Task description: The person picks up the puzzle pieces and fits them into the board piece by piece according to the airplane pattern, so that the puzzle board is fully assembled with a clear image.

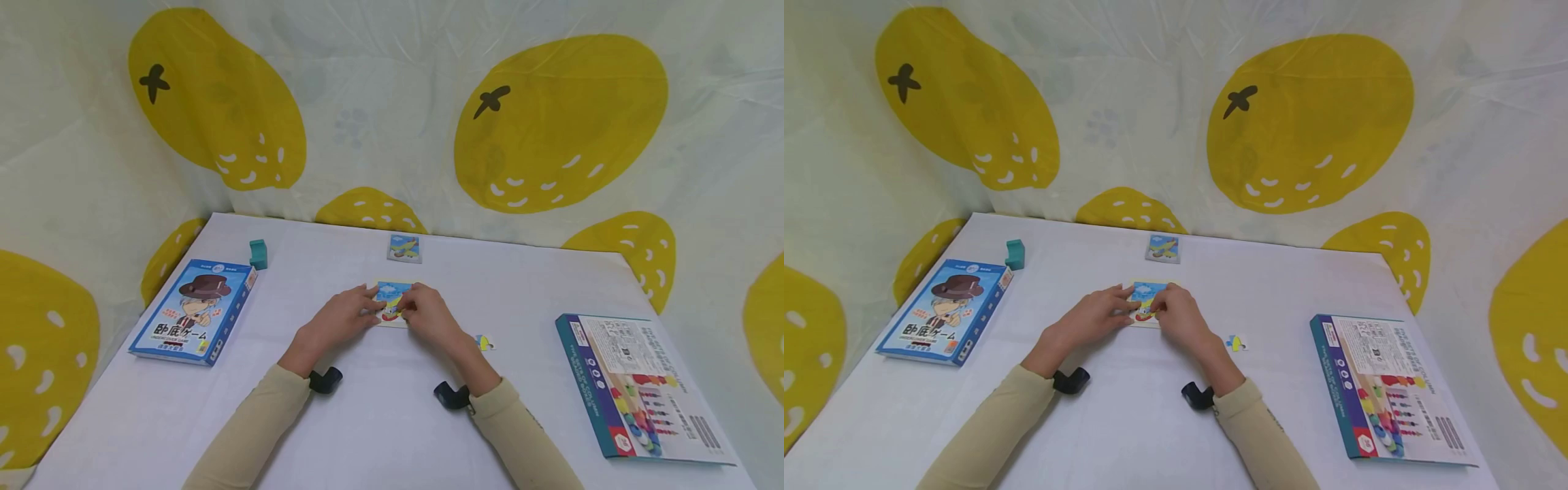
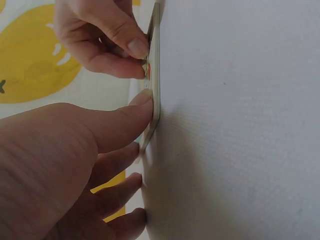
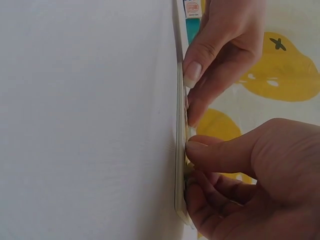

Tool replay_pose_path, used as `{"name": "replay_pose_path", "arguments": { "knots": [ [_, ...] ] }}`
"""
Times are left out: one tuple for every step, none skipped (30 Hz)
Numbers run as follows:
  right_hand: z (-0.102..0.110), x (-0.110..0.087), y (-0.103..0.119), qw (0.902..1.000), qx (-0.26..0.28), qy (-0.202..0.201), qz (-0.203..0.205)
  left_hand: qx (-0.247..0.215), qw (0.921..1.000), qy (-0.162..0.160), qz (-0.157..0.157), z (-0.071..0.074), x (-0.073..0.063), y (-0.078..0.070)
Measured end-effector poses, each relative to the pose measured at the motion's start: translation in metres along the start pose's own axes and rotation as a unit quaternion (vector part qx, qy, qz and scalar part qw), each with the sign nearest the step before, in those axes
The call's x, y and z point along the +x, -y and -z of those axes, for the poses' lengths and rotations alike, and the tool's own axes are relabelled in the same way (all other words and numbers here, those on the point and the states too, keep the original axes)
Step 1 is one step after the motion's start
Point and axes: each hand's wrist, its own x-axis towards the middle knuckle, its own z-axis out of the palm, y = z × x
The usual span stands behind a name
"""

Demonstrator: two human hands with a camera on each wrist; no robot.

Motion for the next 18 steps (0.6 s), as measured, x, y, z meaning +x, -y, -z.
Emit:
{"name": "replay_pose_path", "arguments": {
  "knots": [
    [0.0, 0.0, 0.0, 1.0, 0.001, -0.001, 0.004, 0.0, 1.0, 0.0, 0.001, 0.0, 0.0, -0.001],
    [0.0, -0.001, 0.0, 1.0, 0.001, -0.002, 0.008, 0.0, 1.0, 0.0, 0.001, 0.0, 0.001, -0.001],
    [0.0, -0.001, 0.0, 0.9999, 0.002, -0.001, 0.012, 0.001, 1.0, 0.0, 0.001, 0.0, 0.001, -0.002],
    [-0.001, -0.001, -0.001, 0.9999, 0.002, -0.001, 0.014, 0.002, 1.0, -0.001, 0.002, 0.0, 0.001, -0.003],
    [-0.001, 0.0, -0.002, 0.9999, 0.001, -0.001, 0.012, 0.005, 1.0, -0.001, 0.003, 0.0, 0.001, -0.003],
    [-0.002, 0.0, -0.003, 1.0, -0.003, 0.0, 0.007, 0.01, 0.9999, -0.001, 0.003, -0.001, 0.002, -0.003],
    [-0.002, 0.0, -0.004, 1.0, -0.005, 0.002, 0.001, 0.012, 0.9999, -0.002, 0.003, -0.001, 0.002, -0.004],
    [-0.003, 0.001, -0.005, 0.9999, -0.008, 0.002, -0.006, 0.014, 0.9999, -0.003, 0.002, -0.001, 0.002, -0.004],
    [-0.003, 0.001, -0.006, 0.9998, -0.012, 0.002, -0.014, 0.014, 0.9999, -0.004, 0.0, -0.002, 0.002, -0.005],
    [-0.003, 0.001, -0.007, 0.9996, -0.013, 0.003, -0.025, 0.017, 0.9998, -0.004, -0.003, -0.002, 0.002, -0.005],
    [-0.003, 0.001, -0.008, 0.9993, -0.015, 0.003, -0.035, 0.02, 0.9998, -0.002, -0.007, -0.002, 0.002, -0.006],
    [-0.002, 0.001, -0.008, 0.9991, -0.014, 0.002, -0.041, 0.024, 0.9996, -0.002, -0.013, -0.002, 0.002, -0.006],
    [-0.001, 0.0, -0.009, 0.9988, -0.011, 0.002, -0.047, 0.026, 0.9995, -0.001, -0.018, -0.002, 0.001, -0.007],
    [0.0, 0.0, -0.009, 0.9986, -0.007, 0.003, -0.053, 0.028, 0.9993, -0.001, -0.025, -0.002, 0.001, -0.008],
    [0.001, 0.0, -0.01, 0.9984, -0.005, 0.006, -0.056, 0.032, 0.999, 0.0, -0.03, -0.001, 0.0, -0.008],
    [0.002, 0.0, -0.011, 0.9982, -0.002, 0.01, -0.059, 0.036, 0.9987, 0.001, -0.036, -0.001, 0.0, -0.008],
    [0.004, -0.001, -0.013, 0.9981, 0.002, 0.014, -0.06, 0.038, 0.9984, 0.001, -0.042, -0.001, 0.0, -0.009],
    [0.006, -0.001, -0.016, 0.9982, 0.005, 0.018, -0.058, 0.039, 0.9982, 0.001, -0.046, -0.001, 0.0, -0.01]
  ]
}}
